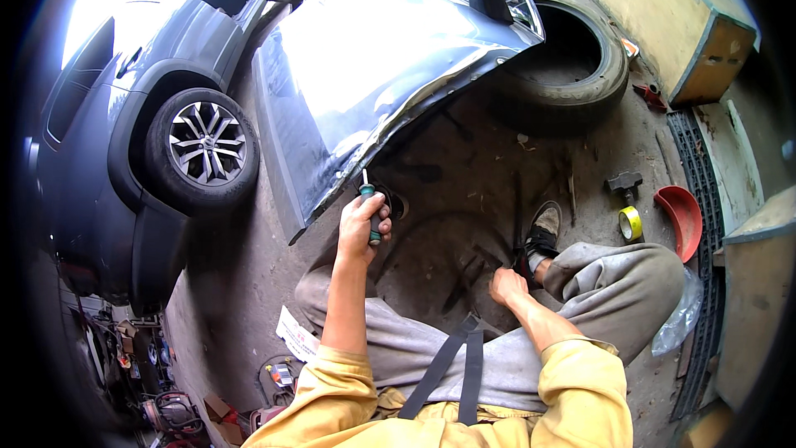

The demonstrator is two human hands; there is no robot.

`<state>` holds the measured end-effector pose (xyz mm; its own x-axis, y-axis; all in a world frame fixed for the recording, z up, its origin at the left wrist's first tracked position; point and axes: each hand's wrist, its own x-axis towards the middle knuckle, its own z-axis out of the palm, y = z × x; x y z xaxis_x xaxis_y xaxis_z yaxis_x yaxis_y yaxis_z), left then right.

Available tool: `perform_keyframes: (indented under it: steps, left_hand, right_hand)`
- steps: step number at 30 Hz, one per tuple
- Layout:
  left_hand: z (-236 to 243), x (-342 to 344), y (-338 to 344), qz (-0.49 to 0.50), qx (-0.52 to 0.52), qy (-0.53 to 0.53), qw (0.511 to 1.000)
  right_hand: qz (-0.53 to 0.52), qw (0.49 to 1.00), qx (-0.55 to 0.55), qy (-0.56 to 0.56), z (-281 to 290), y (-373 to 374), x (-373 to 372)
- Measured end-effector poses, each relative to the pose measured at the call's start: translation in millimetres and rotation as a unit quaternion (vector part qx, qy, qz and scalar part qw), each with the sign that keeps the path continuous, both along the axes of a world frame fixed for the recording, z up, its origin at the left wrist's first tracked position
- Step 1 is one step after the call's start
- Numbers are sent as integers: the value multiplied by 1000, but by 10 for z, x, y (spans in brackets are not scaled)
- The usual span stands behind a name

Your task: The person sits on the floor and uses a hammer and a metal bar to straighten a dent on a detached car bumper. They repeatedly tap and pry the damaged area to restore its shape.

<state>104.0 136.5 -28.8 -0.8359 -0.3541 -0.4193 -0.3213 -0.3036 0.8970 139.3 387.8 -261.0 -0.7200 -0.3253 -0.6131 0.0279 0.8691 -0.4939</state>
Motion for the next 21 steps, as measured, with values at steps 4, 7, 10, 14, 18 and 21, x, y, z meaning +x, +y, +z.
perform_keyframes:
  steps: [4,7,10,14,18,21]
  left_hand:
    - [66,183,177,-46,33,-12,998]
    - [-117,408,283,-51,13,2,999]
    - [-503,682,223,-63,10,-7,998]
    - [-903,915,203,7,15,-23,1000]
    - [-1037,1089,207,68,70,-23,995]
    - [-946,1179,243,93,54,-22,994]
  right_hand:
    - [13,1000,-4,15,19,-7,-7]
    - [19,997,-12,67,-69,-36,-13]
    - [20,993,-28,115,-98,-59,-9]
    - [-12,988,-41,151,23,-145,-80]
    - [-65,991,-39,106,7,-352,-82]
    - [-60,996,9,61,-135,-537,-11]
